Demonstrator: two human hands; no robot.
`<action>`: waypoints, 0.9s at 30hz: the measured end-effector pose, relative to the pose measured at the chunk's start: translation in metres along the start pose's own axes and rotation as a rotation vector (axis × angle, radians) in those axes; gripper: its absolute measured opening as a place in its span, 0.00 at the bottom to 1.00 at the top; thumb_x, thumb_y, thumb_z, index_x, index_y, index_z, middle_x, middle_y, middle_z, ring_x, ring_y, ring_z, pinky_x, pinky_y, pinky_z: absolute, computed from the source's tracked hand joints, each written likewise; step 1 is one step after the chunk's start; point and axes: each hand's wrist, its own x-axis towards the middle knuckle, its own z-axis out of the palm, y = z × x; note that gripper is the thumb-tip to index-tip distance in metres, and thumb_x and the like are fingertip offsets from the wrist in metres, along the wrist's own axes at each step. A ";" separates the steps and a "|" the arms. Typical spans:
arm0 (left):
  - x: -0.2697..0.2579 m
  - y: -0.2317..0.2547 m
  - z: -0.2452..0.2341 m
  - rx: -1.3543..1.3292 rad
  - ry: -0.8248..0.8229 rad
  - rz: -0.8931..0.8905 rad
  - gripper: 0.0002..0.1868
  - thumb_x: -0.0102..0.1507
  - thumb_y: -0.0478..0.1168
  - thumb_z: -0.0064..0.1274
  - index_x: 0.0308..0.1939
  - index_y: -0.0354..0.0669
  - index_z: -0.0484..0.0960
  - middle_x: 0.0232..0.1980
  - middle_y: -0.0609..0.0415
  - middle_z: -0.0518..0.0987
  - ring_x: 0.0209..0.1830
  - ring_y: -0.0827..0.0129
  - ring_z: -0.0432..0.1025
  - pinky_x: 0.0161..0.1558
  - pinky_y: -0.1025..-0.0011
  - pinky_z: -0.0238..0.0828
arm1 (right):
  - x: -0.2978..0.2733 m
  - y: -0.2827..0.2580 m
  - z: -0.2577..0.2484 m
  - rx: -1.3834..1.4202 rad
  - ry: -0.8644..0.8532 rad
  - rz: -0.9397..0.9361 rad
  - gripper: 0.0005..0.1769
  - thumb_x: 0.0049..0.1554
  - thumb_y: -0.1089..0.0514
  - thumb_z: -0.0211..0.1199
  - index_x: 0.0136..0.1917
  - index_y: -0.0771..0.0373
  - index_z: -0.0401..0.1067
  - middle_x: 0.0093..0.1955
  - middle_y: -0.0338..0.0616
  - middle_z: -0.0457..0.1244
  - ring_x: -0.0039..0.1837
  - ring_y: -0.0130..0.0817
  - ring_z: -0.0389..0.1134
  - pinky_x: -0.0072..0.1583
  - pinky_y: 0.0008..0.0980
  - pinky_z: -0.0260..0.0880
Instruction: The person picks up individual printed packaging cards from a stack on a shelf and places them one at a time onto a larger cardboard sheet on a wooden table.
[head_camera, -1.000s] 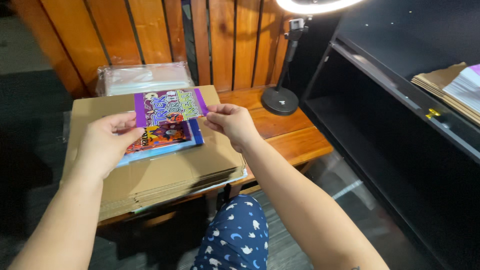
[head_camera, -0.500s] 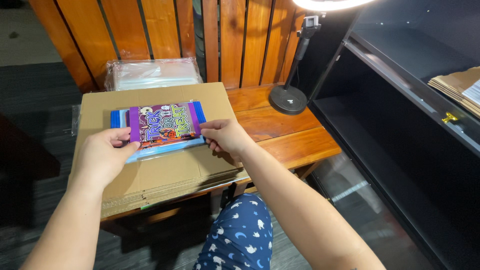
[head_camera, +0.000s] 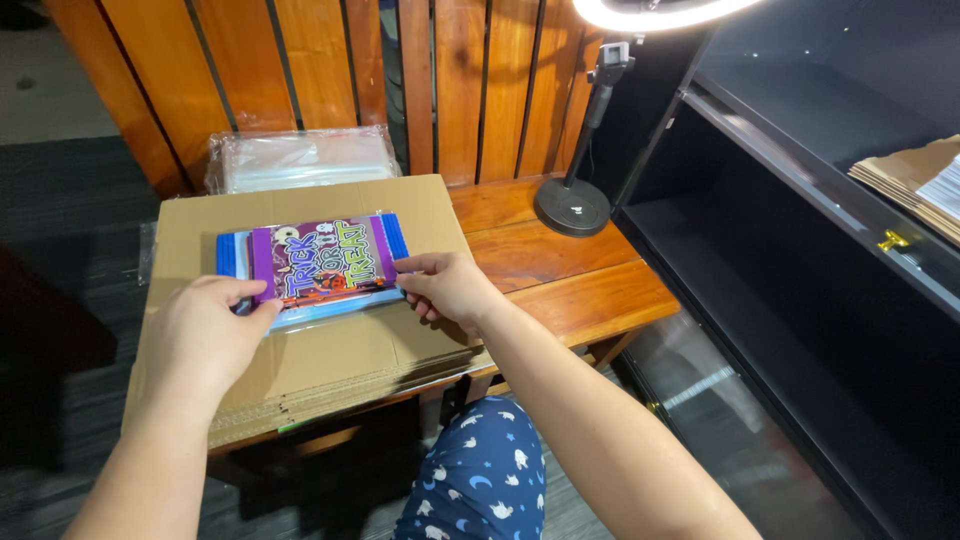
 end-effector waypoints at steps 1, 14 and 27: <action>0.002 -0.003 0.003 0.000 0.000 0.003 0.19 0.61 0.54 0.57 0.53 0.58 0.89 0.61 0.59 0.83 0.56 0.58 0.76 0.50 0.59 0.73 | 0.000 0.000 0.000 0.001 0.003 -0.001 0.22 0.61 0.58 0.61 0.68 0.60 0.75 0.31 0.39 0.59 0.28 0.24 0.55 0.30 0.23 0.57; 0.009 0.020 0.054 -0.188 0.358 0.492 0.19 0.61 0.50 0.64 0.53 0.50 0.89 0.59 0.56 0.80 0.59 0.52 0.70 0.66 0.58 0.62 | -0.007 0.011 -0.041 0.179 0.049 -0.159 0.21 0.59 0.58 0.63 0.65 0.65 0.72 0.33 0.42 0.59 0.30 0.24 0.58 0.33 0.22 0.59; -0.041 0.292 0.134 -0.807 -0.151 0.894 0.14 0.61 0.44 0.66 0.50 0.51 0.88 0.56 0.52 0.81 0.57 0.54 0.77 0.53 0.60 0.76 | -0.091 0.046 -0.236 0.176 0.699 -0.547 0.12 0.58 0.61 0.67 0.56 0.64 0.80 0.39 0.46 0.70 0.38 0.27 0.72 0.37 0.22 0.76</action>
